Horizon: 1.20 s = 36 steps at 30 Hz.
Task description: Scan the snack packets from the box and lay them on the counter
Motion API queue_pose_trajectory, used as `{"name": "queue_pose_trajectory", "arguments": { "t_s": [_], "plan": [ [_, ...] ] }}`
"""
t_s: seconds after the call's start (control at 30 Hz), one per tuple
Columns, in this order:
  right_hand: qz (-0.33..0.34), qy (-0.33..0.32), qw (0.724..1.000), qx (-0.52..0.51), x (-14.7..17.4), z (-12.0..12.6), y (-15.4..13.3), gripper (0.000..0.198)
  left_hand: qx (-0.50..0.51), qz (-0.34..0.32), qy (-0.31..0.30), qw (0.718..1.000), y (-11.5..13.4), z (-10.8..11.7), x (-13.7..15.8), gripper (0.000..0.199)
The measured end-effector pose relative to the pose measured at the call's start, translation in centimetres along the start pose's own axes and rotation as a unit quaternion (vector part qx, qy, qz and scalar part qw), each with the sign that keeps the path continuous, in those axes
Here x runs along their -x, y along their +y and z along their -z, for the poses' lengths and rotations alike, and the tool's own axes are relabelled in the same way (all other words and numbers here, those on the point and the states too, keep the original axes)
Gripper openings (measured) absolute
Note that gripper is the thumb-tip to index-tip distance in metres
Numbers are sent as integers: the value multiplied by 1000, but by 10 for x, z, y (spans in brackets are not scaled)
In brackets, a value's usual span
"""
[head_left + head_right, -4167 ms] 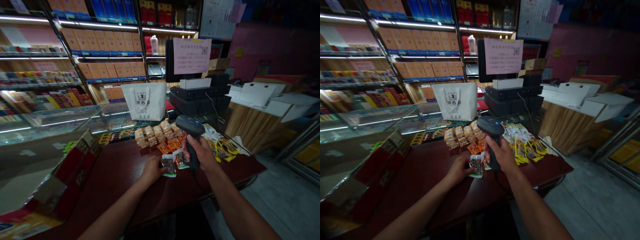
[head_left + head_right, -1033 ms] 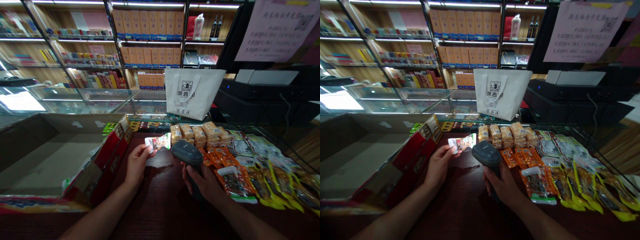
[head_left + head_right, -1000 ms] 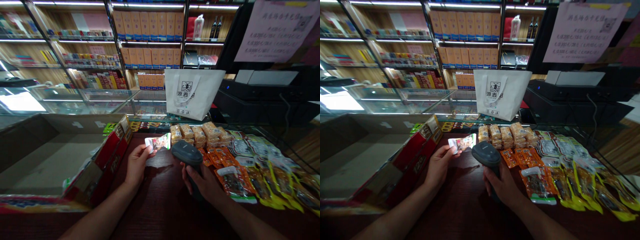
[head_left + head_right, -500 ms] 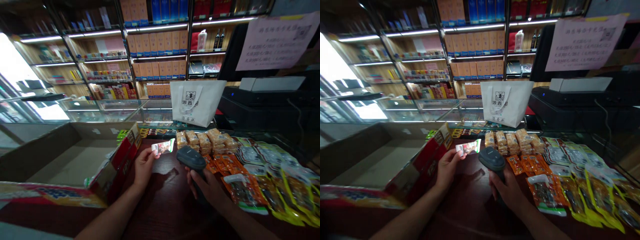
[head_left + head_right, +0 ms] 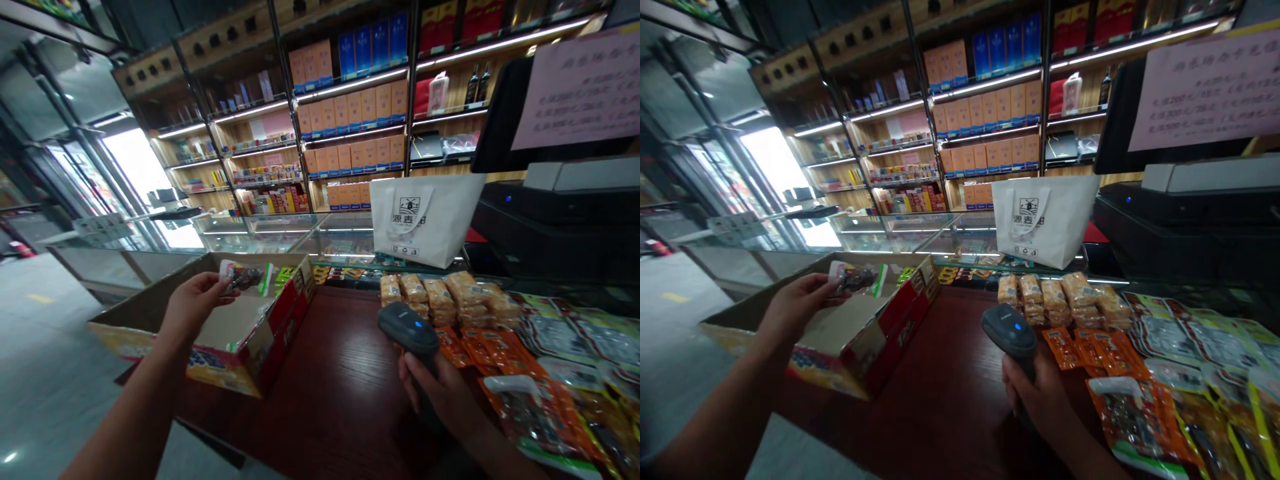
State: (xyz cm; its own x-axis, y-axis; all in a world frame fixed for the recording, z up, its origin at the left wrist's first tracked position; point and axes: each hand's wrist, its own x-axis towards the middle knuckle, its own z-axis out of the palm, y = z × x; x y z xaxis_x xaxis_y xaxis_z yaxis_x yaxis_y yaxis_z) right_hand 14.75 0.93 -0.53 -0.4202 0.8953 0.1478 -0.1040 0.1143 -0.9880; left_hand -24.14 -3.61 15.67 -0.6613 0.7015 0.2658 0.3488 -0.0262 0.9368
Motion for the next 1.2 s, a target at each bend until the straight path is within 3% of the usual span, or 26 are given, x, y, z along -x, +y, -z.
{"name": "queue_pose_trajectory", "arguments": {
  "t_s": [0.1,0.2,0.47,0.6,0.7,0.83,1.03,1.1,1.2],
  "plan": [
    [4,3,1000,-10,0,0,-1,51,-41,113,-96,988,-19,7,-21,36],
    [15,12,1000,-25,0,1,-3,49,-71,178,-191,963,-37,0,-28,41],
    [42,37,997,-47,-4,6,-3,42,-281,162,-339,883,-44,-1,-32,42],
    [48,36,997,-56,-4,8,-5,41,-296,131,-311,894,-40,-1,-31,53],
    [47,36,996,-61,-4,8,-8,40,-307,112,-294,898,-42,-3,-29,51],
    [49,35,996,-70,-6,10,-8,42,-342,106,-331,873,-43,-5,-25,38],
    [65,32,992,-104,-8,17,-13,36,-410,118,-323,845,-20,-2,-21,44],
    [71,28,990,-117,-9,22,-21,34,-481,57,-256,837,-6,-4,-13,45],
    [78,15,987,-140,-10,34,-38,32,-542,-142,-113,820,15,-16,12,48]
  ]
}}
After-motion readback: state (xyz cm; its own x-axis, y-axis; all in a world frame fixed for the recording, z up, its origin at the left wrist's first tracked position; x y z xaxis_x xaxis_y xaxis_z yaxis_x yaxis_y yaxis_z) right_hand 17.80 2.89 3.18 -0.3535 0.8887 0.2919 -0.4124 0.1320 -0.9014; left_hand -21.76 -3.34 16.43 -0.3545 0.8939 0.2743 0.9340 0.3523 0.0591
